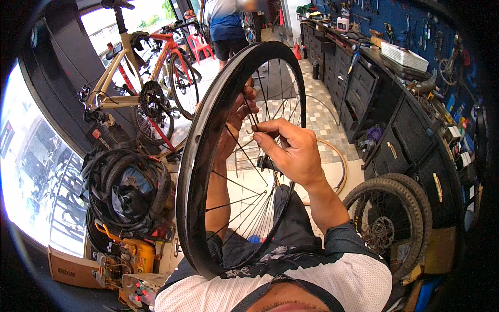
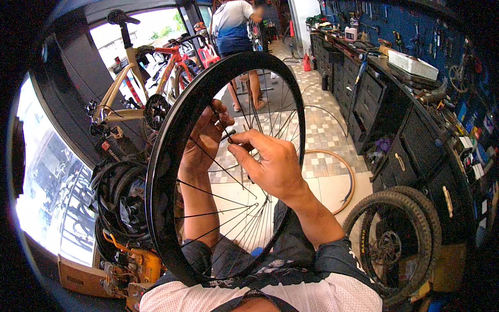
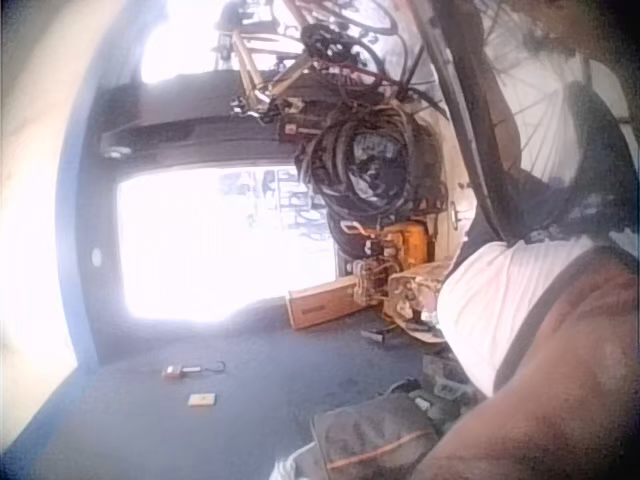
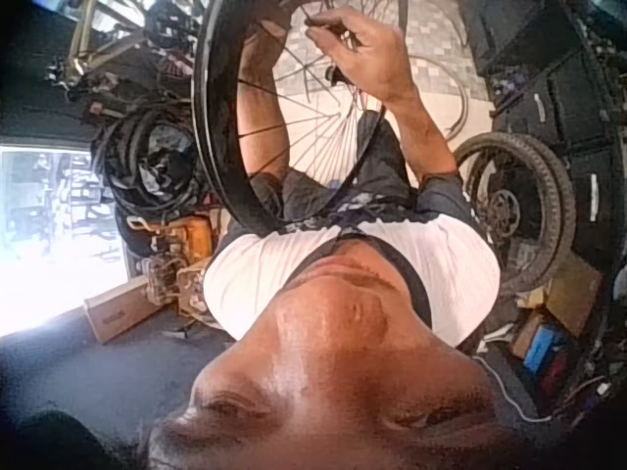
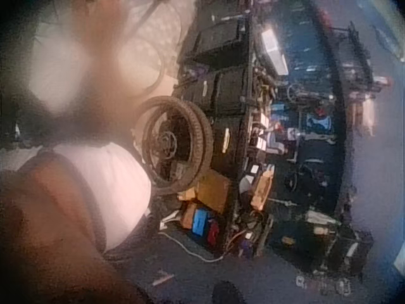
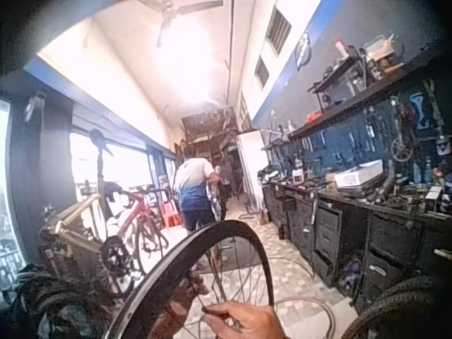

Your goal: The person laces a bicycle wheel by inserting spokes through the rim and hub, threading them through existing spokes, and tightening them by hand. The person rotates the wheel to access different spoke holes and continues the lacing process.

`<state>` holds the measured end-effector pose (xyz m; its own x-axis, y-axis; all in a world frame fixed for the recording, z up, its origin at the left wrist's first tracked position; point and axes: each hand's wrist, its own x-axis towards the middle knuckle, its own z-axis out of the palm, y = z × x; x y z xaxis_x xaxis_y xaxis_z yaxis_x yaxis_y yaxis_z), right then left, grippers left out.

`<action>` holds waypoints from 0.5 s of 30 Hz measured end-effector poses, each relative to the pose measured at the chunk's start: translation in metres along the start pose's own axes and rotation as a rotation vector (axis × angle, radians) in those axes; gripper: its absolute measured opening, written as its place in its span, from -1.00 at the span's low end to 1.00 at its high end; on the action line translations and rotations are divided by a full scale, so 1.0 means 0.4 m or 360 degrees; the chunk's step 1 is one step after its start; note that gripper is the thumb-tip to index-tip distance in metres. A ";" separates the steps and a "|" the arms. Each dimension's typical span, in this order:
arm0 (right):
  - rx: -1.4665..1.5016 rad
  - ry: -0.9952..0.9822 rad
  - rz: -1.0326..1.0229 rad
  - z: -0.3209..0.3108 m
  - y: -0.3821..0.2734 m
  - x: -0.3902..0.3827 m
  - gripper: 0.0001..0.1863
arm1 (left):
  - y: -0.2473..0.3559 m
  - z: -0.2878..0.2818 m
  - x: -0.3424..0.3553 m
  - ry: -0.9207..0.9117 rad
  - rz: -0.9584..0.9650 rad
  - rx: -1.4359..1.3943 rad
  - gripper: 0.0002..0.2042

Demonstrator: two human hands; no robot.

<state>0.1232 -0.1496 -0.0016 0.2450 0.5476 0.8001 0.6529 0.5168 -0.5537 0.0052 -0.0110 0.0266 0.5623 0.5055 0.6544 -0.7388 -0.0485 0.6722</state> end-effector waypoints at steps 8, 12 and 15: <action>0.0208 -0.0015 0.0057 0.003 0.008 0.002 -0.79 | -0.009 -0.003 0.004 -0.0037 0.0016 -0.0006 -0.70; 0.0371 -0.0125 0.0155 0.013 0.030 0.021 -0.78 | -0.015 -0.003 0.003 -0.0014 -0.0034 0.0003 -0.70; 0.0289 -0.0254 0.0263 -0.028 0.003 0.025 -0.72 | -0.015 0.016 -0.016 -0.0024 0.0007 0.0072 -0.70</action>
<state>0.1344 -0.1508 0.0085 0.2122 0.7231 0.6573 0.4711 0.5136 -0.7171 0.0085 -0.0196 0.0205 0.5649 0.4925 0.6621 -0.7236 -0.0898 0.6843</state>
